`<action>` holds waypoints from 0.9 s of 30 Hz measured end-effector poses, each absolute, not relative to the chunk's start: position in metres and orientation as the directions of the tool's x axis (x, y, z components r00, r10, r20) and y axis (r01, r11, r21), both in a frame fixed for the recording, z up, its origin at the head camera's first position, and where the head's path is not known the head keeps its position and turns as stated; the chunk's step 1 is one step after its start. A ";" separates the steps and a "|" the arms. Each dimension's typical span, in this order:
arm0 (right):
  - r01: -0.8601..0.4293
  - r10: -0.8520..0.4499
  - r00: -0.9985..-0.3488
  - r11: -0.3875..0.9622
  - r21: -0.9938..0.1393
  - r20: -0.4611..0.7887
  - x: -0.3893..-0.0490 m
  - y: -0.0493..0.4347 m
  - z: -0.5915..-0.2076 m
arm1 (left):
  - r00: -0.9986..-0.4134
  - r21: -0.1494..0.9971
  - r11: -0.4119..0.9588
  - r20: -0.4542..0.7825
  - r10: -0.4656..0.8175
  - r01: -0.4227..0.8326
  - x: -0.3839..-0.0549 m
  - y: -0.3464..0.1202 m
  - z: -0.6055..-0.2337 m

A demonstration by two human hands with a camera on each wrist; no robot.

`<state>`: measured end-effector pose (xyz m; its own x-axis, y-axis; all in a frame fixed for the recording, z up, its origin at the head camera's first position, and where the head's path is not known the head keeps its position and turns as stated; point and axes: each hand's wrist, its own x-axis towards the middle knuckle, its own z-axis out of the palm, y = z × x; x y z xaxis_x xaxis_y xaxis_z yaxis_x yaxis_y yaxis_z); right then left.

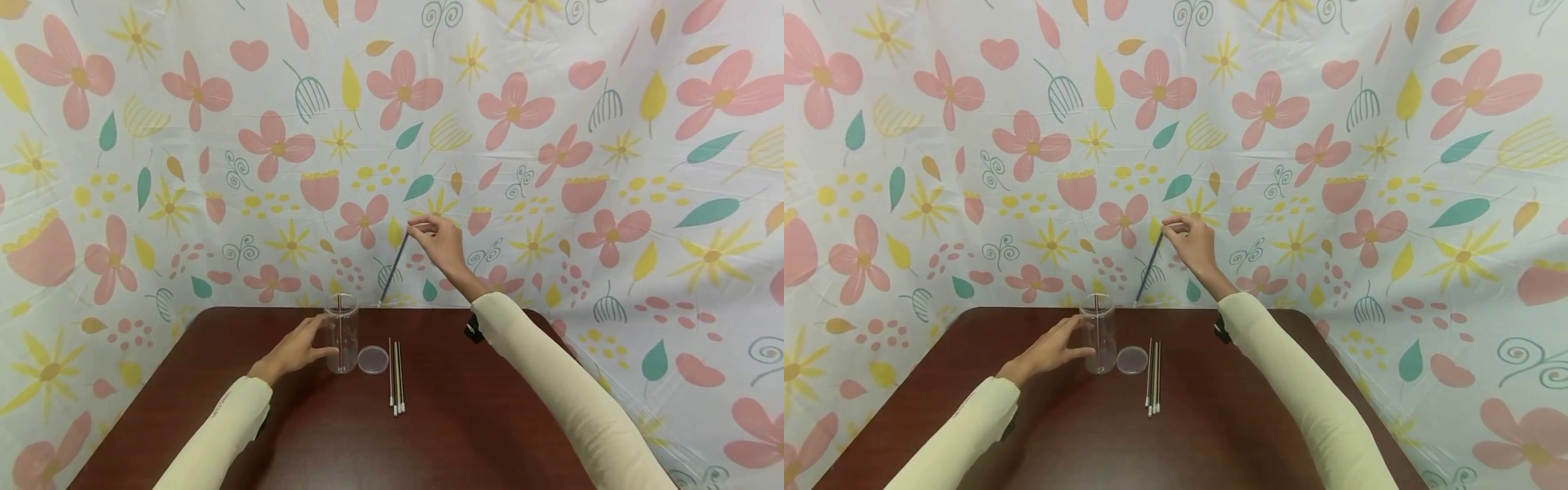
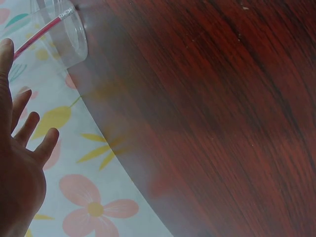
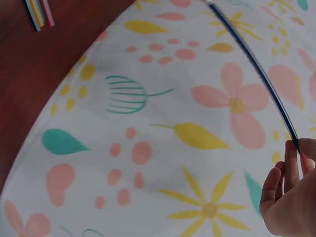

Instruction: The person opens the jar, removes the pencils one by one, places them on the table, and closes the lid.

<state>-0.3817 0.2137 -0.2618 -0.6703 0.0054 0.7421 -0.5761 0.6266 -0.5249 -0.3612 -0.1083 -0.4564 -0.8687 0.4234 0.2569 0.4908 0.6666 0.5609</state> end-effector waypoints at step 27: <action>-0.415 -0.086 -0.854 0.709 -0.570 0.513 -0.384 0.244 -0.418 | -0.872 0.582 0.657 0.230 0.432 0.479 -0.365 -0.111 -0.456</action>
<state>-0.3840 0.2439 -0.4183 -0.8538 -0.0863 0.5135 -0.4147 0.7089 -0.5705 -0.3648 -0.1114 -0.4565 -0.8721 0.4319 0.2300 0.4790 0.6571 0.5820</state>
